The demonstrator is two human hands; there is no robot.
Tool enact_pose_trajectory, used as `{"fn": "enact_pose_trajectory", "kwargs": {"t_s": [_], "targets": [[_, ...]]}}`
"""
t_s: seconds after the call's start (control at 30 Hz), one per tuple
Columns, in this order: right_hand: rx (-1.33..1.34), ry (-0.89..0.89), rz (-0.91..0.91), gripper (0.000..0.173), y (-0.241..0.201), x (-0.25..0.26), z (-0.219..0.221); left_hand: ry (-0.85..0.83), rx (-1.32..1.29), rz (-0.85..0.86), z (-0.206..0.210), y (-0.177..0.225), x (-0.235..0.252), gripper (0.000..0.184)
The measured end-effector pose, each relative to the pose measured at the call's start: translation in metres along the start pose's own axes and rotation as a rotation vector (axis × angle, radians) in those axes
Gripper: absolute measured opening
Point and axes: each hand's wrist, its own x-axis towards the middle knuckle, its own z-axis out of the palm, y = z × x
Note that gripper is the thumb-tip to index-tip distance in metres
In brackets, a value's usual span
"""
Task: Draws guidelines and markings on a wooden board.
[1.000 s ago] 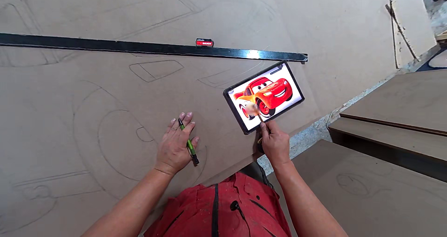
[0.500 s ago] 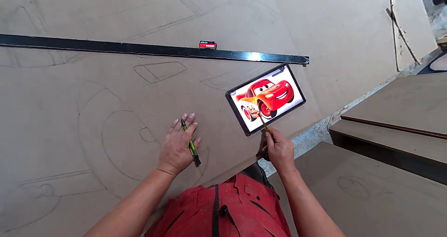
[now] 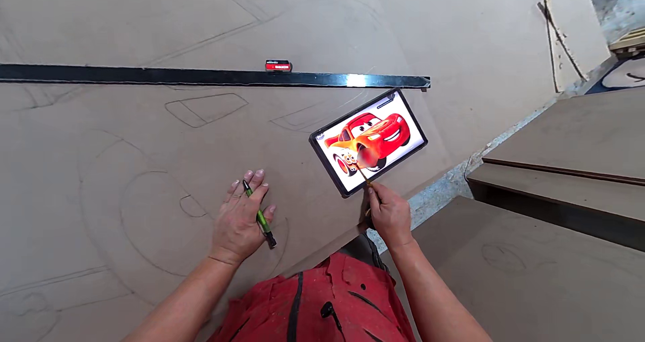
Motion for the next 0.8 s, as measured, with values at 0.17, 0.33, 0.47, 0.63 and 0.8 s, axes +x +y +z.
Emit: {"fn": "enact_pose_trajectory", "kwargs": {"t_s": [0.17,0.33,0.47,0.63,0.8], "targets": [[-0.022,0.006,-0.013,0.025,0.0006,-0.0006,0.0013,-0.026,-0.002,-0.030,0.0002,0.0013,-0.0004,0.058],[0.001,0.008,-0.012,0.024,-0.0006,-0.0007,0.0012,-0.042,0.011,-0.048,-0.0001,-0.0003,-0.0019,0.062],[-0.006,0.007,-0.010,0.025,-0.0015,-0.0008,0.0010,-0.036,0.007,-0.042,-0.0005,-0.0007,-0.0016,0.063],[-0.009,-0.002,-0.015,0.025,-0.0010,-0.0012,0.0018,-0.036,0.015,-0.039,-0.0008,-0.0004,-0.0019,0.062],[-0.014,0.008,-0.023,0.025,-0.0013,-0.0016,0.0022,-0.025,-0.001,-0.035,-0.0009,-0.0002,-0.0023,0.061]]}}
